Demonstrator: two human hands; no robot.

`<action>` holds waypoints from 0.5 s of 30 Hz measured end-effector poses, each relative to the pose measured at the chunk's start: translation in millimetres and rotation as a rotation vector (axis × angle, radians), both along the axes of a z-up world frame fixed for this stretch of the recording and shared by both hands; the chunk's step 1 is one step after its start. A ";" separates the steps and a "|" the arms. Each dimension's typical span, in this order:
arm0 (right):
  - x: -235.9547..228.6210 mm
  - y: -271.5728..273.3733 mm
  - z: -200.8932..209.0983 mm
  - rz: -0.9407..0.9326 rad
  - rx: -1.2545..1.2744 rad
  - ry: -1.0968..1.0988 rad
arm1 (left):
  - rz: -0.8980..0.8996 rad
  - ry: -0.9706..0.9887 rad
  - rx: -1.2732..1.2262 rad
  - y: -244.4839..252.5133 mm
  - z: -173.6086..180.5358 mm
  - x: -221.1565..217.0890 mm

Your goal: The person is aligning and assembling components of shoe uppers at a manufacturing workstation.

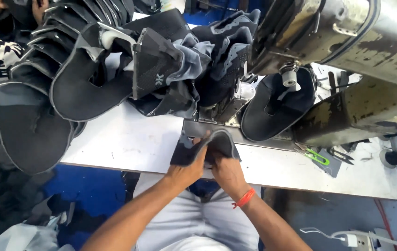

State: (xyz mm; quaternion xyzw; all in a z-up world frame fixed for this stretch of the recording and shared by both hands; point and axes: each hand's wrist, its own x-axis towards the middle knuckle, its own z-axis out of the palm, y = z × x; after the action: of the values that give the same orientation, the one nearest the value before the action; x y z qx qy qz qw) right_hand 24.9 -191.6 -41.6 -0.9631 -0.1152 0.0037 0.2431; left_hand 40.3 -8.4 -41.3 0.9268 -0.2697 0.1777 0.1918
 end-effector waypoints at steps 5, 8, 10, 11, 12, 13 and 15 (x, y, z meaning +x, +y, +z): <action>-2.4 3.5 23.9 -0.016 0.274 -0.102 | 0.001 -0.152 -0.082 -21.5 20.0 16.6; -4.3 2.0 12.2 0.003 0.350 -0.190 | 0.032 -0.206 -0.085 -31.2 14.7 23.6; -5.2 0.1 4.6 -0.043 0.321 -0.188 | 0.065 -0.220 -0.091 -39.2 11.4 27.4; -4.7 0.4 6.4 -0.082 0.330 -0.174 | 0.117 -0.188 -0.143 -43.2 10.9 29.5; -7.0 1.1 7.5 -0.123 0.339 -0.155 | 0.166 -0.150 -0.195 -47.0 9.6 29.3; -7.7 0.7 7.4 -0.124 0.343 -0.153 | 0.165 -0.149 -0.191 -44.3 16.3 29.8; -10.2 -5.3 8.3 -0.131 0.348 -0.102 | 0.135 -0.232 -0.268 -44.1 29.3 30.1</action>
State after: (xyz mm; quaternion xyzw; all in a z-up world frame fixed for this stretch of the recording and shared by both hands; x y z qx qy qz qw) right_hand 14.7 -197.0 -33.4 -0.9108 -0.0632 -0.0808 0.3998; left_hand 70.5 -52.5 -11.9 0.8822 -0.2010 0.3303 0.2688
